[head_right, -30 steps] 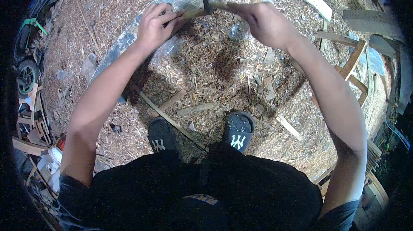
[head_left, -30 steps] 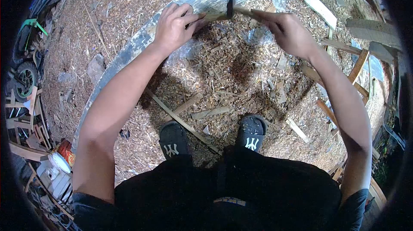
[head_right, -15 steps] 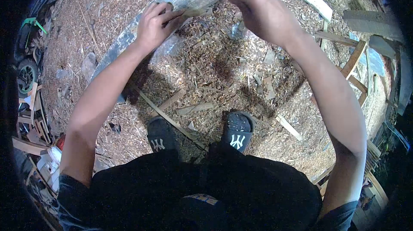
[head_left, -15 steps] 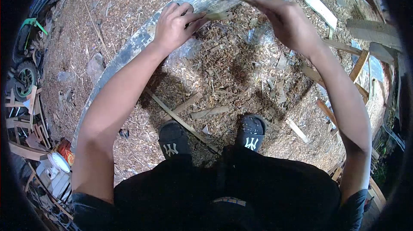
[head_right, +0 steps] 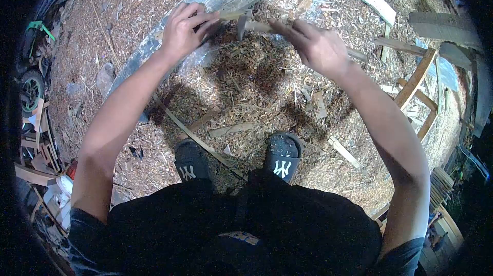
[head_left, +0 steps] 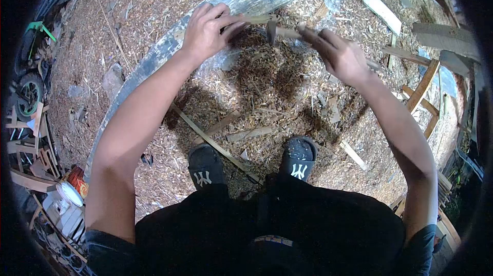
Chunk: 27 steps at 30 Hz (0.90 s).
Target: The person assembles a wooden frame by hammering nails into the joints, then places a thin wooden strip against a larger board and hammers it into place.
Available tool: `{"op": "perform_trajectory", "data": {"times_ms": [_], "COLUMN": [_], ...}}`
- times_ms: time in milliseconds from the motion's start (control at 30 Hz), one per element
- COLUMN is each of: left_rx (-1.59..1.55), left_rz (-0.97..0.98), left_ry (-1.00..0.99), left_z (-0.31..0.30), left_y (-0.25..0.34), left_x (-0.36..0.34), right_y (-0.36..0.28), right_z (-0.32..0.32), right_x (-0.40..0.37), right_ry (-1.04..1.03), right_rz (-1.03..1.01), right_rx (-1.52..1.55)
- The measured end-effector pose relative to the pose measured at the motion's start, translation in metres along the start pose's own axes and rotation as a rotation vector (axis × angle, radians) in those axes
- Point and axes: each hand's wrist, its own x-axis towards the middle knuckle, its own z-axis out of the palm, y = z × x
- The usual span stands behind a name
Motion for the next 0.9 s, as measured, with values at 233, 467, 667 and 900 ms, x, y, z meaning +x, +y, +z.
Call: {"op": "perform_trajectory", "data": {"times_ms": [233,467,667,900], "left_rx": [-0.003,0.014,0.034,0.028], "left_rz": [0.0,0.001,-0.008,-0.003], "left_ry": [-0.004,-0.029,-0.046,-0.05], "left_z": [-0.002,0.0,-0.001,-0.002], "left_y": [0.002,0.0,0.0,-0.001], "left_x": [0.002,0.0,0.0,0.001], "right_y": [0.006,0.01,0.013,0.016], "right_z": [0.011,0.013,0.01,0.013], "right_x": [-0.003,-0.002,-0.002,-0.004], "right_ry": [-0.061,-0.061,-0.044,-0.062], "right_rz": [-0.003,-0.07,-0.121,-0.118], "right_rx": [-0.128,-0.119,-0.155,-0.115]}}
